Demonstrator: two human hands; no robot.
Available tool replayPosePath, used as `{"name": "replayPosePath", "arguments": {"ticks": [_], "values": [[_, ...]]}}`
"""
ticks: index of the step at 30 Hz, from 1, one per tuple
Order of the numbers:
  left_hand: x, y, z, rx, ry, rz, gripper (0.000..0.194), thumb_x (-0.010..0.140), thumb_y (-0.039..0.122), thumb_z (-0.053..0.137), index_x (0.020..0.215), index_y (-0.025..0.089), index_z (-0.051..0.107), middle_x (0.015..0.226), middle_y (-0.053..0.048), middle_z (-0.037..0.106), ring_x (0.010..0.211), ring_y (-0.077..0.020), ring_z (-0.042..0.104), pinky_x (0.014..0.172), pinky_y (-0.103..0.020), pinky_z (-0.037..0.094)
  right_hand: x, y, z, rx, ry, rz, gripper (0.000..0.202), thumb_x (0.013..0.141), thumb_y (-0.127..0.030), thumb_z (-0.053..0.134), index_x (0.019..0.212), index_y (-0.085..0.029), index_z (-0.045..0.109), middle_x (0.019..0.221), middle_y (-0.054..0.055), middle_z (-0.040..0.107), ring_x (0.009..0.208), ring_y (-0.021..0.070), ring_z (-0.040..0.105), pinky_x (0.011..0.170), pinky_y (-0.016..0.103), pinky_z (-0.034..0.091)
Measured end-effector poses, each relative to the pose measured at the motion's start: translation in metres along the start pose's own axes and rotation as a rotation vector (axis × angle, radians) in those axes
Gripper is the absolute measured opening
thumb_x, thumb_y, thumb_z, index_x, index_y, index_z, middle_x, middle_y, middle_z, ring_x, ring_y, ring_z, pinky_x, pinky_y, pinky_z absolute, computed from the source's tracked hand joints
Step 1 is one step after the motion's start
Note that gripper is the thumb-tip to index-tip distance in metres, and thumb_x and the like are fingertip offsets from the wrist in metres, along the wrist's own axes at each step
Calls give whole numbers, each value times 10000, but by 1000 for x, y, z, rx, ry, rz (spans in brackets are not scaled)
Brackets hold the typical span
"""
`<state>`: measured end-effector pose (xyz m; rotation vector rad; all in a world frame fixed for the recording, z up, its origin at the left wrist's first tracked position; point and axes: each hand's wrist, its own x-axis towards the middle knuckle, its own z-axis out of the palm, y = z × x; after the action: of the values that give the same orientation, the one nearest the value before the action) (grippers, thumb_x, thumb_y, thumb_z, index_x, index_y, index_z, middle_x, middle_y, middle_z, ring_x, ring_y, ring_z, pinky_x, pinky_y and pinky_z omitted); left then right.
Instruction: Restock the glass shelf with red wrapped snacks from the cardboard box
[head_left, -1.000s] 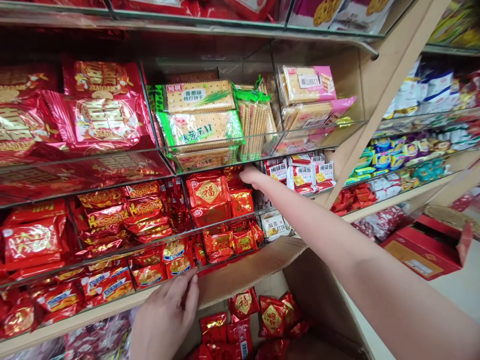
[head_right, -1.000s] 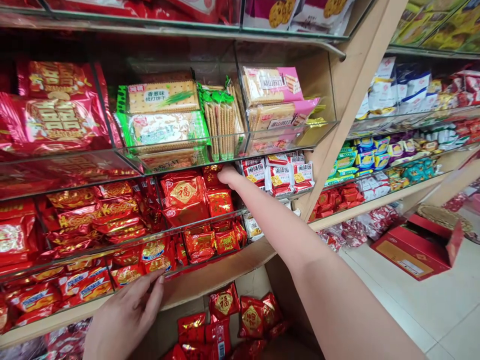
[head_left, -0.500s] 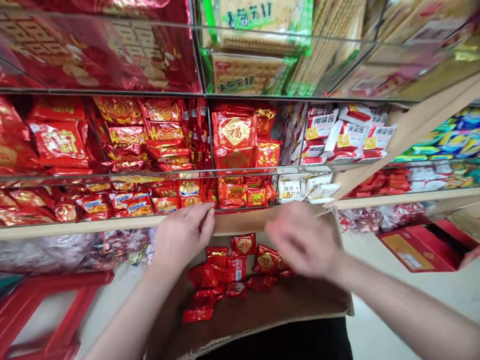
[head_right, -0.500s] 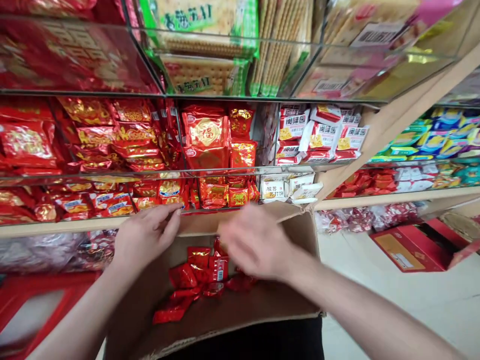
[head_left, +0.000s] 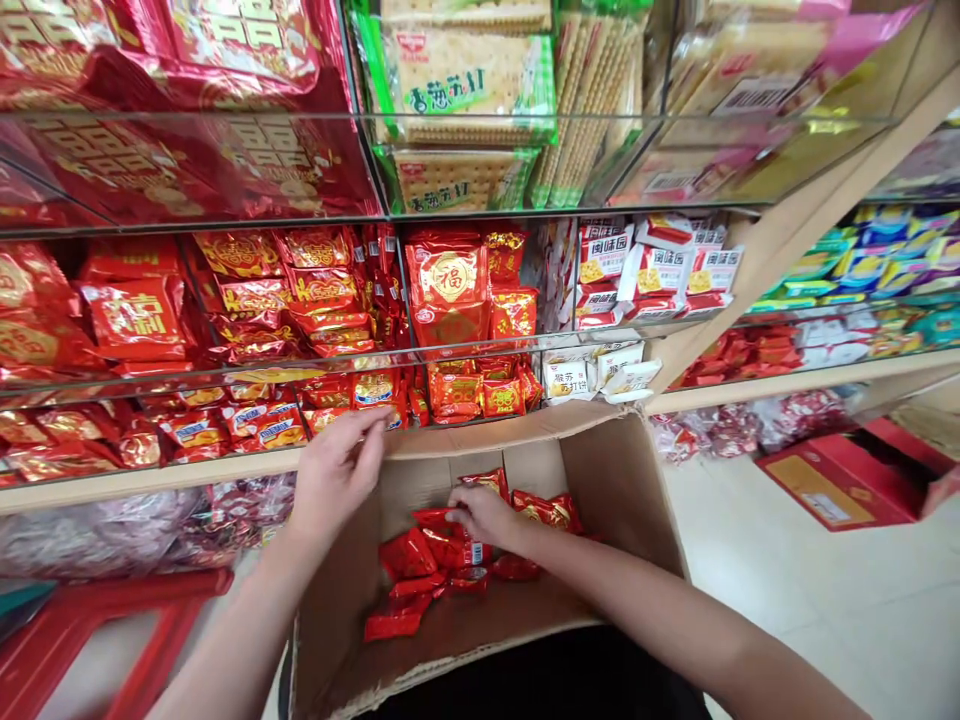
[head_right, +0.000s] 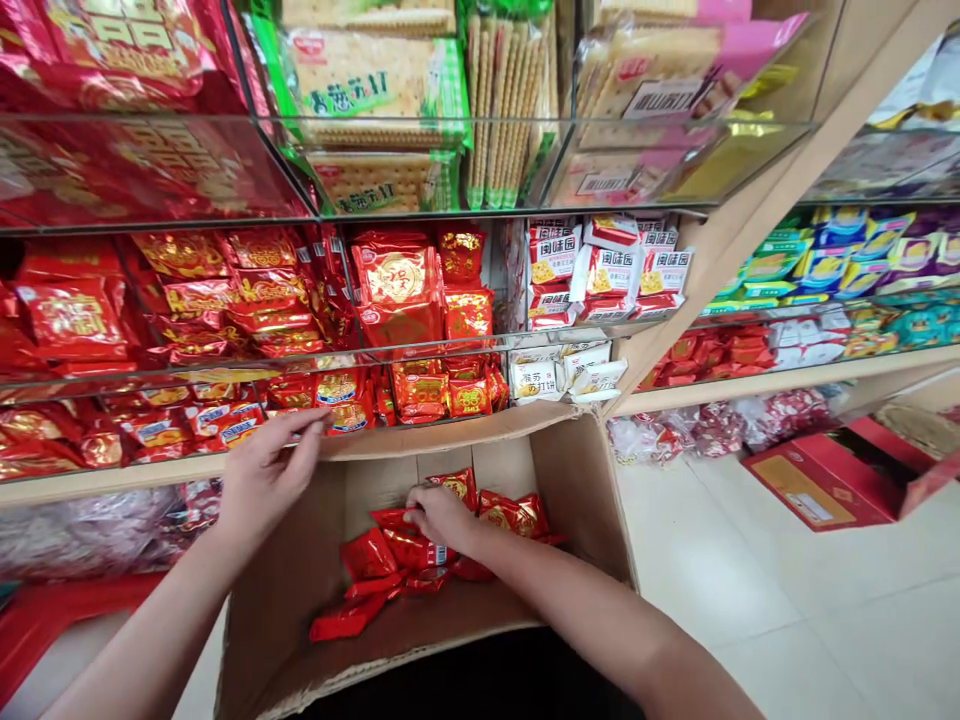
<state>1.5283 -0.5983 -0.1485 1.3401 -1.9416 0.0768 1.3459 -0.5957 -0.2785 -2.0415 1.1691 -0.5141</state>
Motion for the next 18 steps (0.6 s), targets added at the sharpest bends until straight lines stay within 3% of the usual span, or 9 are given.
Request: {"name": "replayPosePath", "arguments": {"ticks": [4, 7, 9, 11, 13, 15, 18], "values": [[-23, 20, -2, -164, 52, 13, 305, 834, 153, 453, 1131, 212, 490, 1035, -60, 630, 915, -156, 608, 818, -303, 485, -37, -22, -47, 294, 108, 67, 127, 802, -265, 517, 703, -186, 519, 627, -30, 535, 574, 104, 493, 563, 223, 402], [-34, 46, 1, -288, -76, -36, 387, 825, 210, 479, 1210, 213, 435, 1082, -72, 598, 913, -172, 599, 786, -295, 491, -59, -44, -78, 680, 169, 126, 182, 768, -337, 554, 685, -190, 487, 633, -33, 511, 551, 97, 464, 534, 224, 397], [-36, 59, 7, -333, -244, -128, 305, 849, 282, 446, 1137, 197, 501, 900, -33, 645, 737, -148, 626, 651, -234, 509, -67, -57, -87, 769, 209, 138, 204, 745, -357, 583, 666, -191, 494, 623, -27, 512, 549, 103, 463, 525, 230, 390], [-34, 67, 12, -326, -306, -164, 229, 866, 323, 407, 911, 195, 592, 646, 23, 623, 536, -118, 594, 514, -191, 480, -71, -67, -87, 799, 294, 160, 232, 732, -374, 601, 625, -195, 498, 571, -31, 487, 523, 105, 453, 508, 233, 379], [-29, 70, 16, -296, -206, -153, 270, 871, 331, 388, 745, 199, 587, 510, 47, 559, 416, -99, 528, 427, -176, 434, -72, -76, -80, 889, 386, 165, 212, 697, -390, 637, 673, -208, 531, 590, -23, 508, 552, 120, 489, 532, 247, 404], [-22, 73, 17, -277, -104, -149, 267, 864, 327, 395, 711, 200, 573, 484, 49, 532, 386, -91, 500, 395, -170, 413, -72, -85, -77, 1016, 401, 123, 268, 646, -388, 682, 827, -234, 560, 717, 7, 586, 672, 158, 562, 614, 285, 457], [-10, 78, 10, -326, -83, -149, 254, 865, 327, 386, 746, 205, 575, 446, 56, 499, 376, -96, 506, 374, -164, 416, -70, -96, -97, 971, 363, 32, 295, 660, -337, 673, 922, -246, 572, 839, 38, 637, 786, 190, 599, 701, 332, 485]]}}
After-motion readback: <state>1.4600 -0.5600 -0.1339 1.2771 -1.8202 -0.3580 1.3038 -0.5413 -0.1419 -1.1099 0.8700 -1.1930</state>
